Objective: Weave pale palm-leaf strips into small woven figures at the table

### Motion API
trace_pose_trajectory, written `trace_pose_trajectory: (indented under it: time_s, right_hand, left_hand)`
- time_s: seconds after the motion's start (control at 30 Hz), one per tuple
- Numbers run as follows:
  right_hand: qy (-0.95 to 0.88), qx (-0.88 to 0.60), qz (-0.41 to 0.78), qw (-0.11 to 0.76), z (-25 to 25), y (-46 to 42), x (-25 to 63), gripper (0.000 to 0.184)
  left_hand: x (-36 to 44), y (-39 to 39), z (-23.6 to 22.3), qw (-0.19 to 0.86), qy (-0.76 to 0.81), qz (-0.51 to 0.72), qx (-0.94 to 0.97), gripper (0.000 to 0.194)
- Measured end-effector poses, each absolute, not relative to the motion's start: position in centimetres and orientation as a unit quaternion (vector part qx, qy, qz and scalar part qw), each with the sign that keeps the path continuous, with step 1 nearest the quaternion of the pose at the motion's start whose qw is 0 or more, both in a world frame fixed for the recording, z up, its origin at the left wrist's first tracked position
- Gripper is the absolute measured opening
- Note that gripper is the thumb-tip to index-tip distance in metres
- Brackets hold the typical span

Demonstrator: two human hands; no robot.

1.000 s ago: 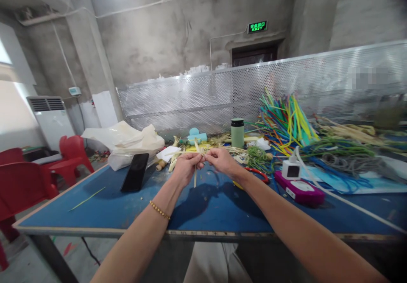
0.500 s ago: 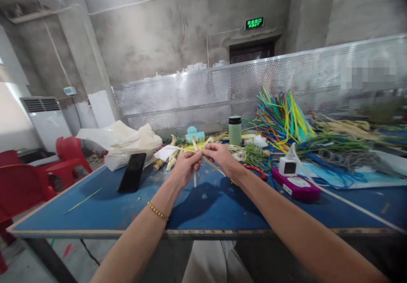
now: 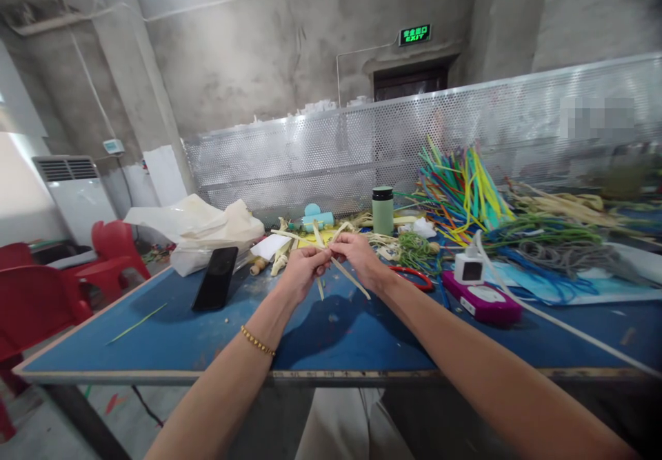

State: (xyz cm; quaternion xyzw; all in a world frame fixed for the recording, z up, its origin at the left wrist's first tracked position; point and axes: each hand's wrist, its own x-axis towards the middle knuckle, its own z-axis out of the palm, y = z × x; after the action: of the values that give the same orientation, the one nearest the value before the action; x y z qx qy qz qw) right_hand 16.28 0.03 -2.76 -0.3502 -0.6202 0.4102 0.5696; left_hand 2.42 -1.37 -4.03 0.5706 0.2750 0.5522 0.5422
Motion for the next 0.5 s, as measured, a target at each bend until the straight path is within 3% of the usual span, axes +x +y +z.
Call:
trace_pose_trajectory:
  time_s: [0.5]
  right_hand:
    - [-0.616,-0.350,0.408,0.575,-2.85,0.00,16.14,0.017]
  left_hand:
    - [2.53,-1.83,-3.71,0.530,0.285,0.554,0.574,0.026]
